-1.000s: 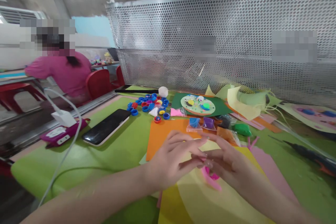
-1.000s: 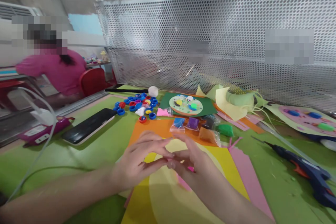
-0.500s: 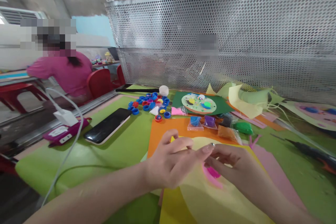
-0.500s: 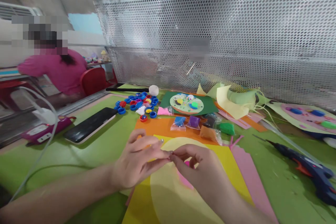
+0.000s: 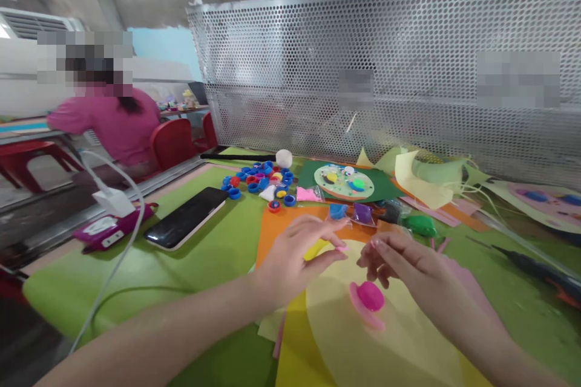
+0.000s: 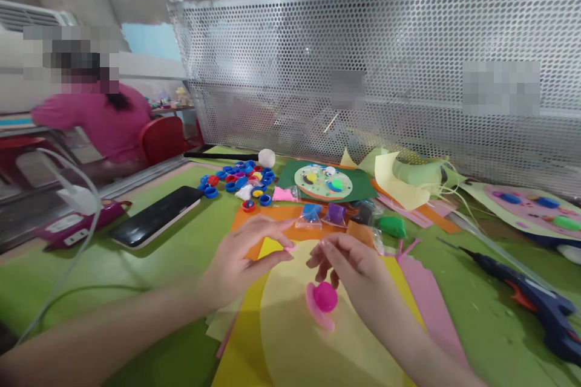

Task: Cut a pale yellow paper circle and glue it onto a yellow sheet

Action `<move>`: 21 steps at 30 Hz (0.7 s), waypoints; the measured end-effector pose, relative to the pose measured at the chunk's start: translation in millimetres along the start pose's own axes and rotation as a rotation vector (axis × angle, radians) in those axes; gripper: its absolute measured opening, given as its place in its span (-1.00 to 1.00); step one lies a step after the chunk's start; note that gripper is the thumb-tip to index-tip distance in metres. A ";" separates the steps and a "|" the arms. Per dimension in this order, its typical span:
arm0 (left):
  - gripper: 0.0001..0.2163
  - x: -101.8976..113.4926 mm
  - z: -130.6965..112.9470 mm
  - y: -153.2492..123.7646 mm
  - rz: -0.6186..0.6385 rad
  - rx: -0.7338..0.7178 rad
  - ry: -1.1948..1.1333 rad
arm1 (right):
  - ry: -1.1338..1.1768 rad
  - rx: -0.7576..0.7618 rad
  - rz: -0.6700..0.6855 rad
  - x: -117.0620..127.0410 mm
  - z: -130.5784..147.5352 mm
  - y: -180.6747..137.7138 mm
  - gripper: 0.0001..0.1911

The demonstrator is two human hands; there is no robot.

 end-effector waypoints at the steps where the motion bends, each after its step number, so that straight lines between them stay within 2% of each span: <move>1: -0.64 -1.1 -0.3 0.3 0.015 -0.005 0.011 | 0.033 0.010 -0.003 0.3 -1.4 0.5 -0.66; 5: -0.74 -4.3 4.0 0.9 0.056 0.017 0.077 | 0.090 0.003 0.034 1.8 -8.2 3.1 -0.56; 9: -0.87 -5.1 7.7 0.8 0.072 0.000 0.101 | 0.035 -0.055 0.083 1.1 -11.2 5.1 -0.66; 14: -0.85 -5.4 13.2 0.4 0.096 0.021 0.104 | 0.084 -0.047 0.106 -1.1 -15.5 7.8 -0.76; 21: -0.87 -10.1 23.3 -1.0 0.136 0.084 0.120 | -0.034 0.044 0.061 7.0 -29.7 14.9 -0.76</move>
Point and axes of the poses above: each hand's wrist, its own y-axis towards the middle knuckle, its own x-axis out of the back of the hand, z = x × y, the point moved 7 cm from there along y, towards the middle knuckle, and after that the axes turned 8 degrees about -z, right-handed, at the moved point
